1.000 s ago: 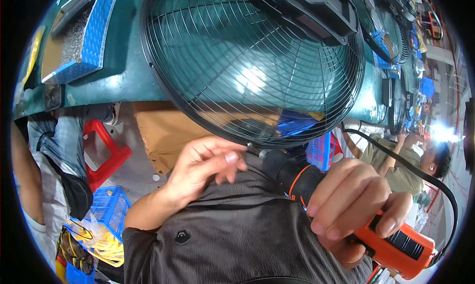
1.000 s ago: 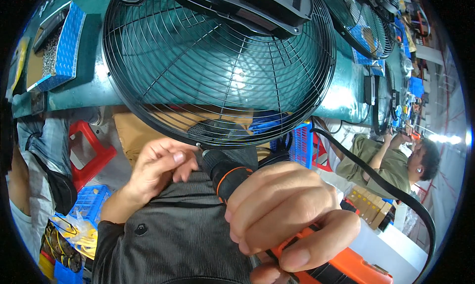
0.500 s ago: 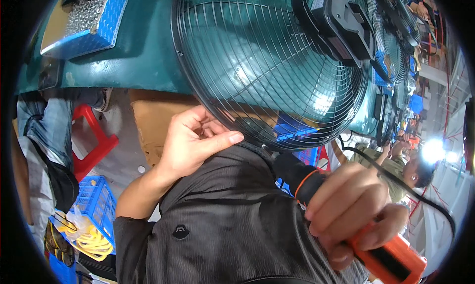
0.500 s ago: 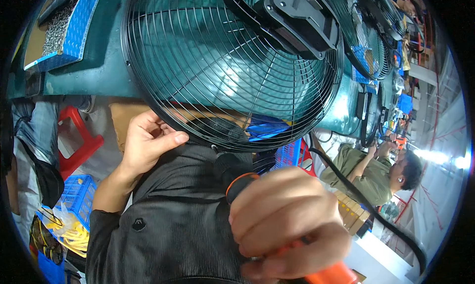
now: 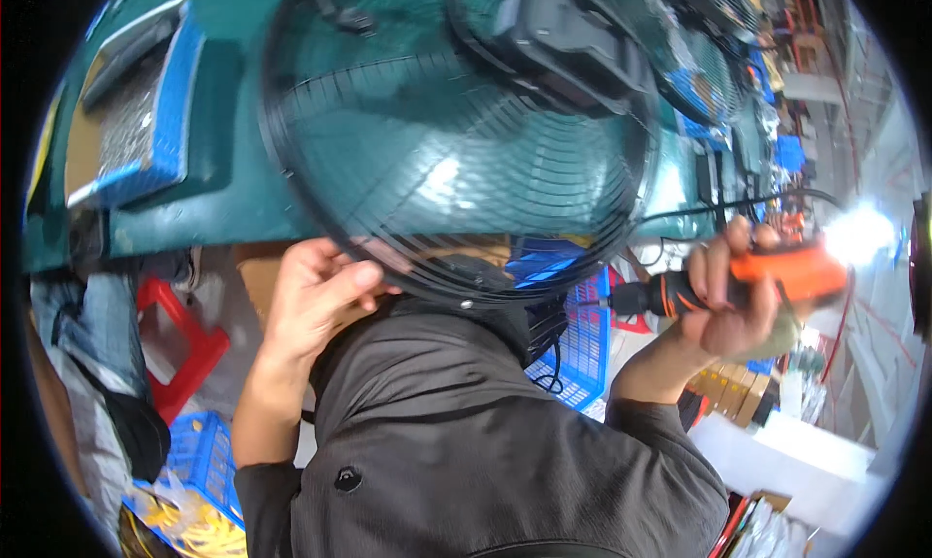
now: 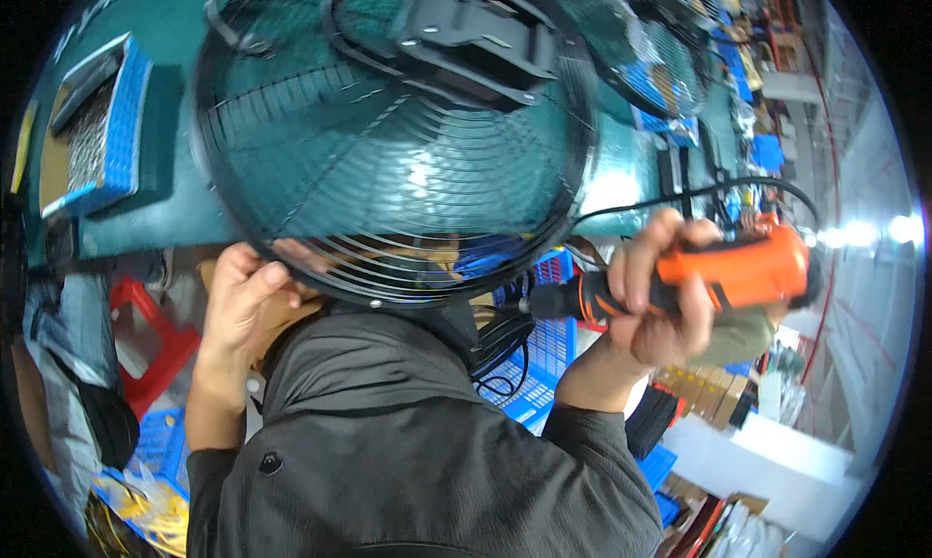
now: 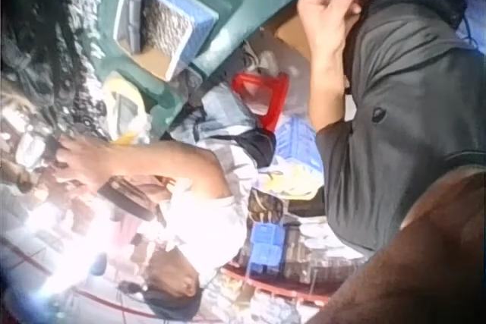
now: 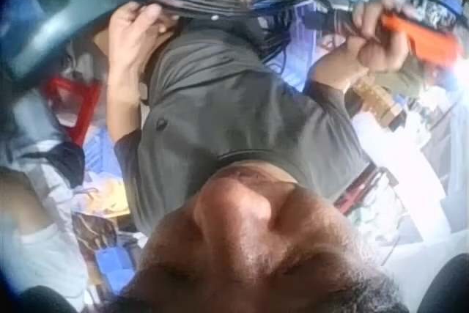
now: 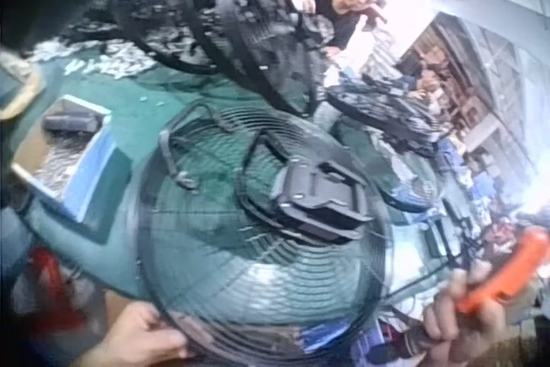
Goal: Assemble the outer mesh grill and components of industrial or floor electric fans using a power screwdriver.
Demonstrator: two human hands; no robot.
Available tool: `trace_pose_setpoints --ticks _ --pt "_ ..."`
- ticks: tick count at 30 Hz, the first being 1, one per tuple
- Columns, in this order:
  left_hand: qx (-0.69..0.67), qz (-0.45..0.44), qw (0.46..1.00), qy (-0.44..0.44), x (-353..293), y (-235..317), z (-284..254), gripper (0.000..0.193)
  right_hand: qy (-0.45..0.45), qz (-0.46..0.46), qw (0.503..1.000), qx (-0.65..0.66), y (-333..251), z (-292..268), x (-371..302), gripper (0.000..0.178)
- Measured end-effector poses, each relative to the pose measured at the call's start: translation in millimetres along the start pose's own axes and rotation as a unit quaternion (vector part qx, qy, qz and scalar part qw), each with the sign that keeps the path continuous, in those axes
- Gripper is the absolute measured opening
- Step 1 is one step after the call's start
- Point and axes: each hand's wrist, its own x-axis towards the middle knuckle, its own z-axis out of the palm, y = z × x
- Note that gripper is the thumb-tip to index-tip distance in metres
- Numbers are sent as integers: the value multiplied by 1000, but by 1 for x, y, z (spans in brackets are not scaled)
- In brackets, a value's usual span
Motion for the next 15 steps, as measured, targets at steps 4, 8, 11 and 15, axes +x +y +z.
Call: trace_pose_setpoints --ticks 4,8,11,15 --pt "63 33 997 31 -3 -1 -7 32 190 104 939 -268 15 -45 -17 25" --pt "74 53 995 27 -1 -5 -9 32 201 227 930 -206 34 -55 -45 21" --pt "76 47 996 18 -17 -10 4 32 186 174 953 -161 38 -58 -42 22" --pt "138 -98 985 20 -34 -33 50 31 169 183 956 -156 50 -78 2 28"
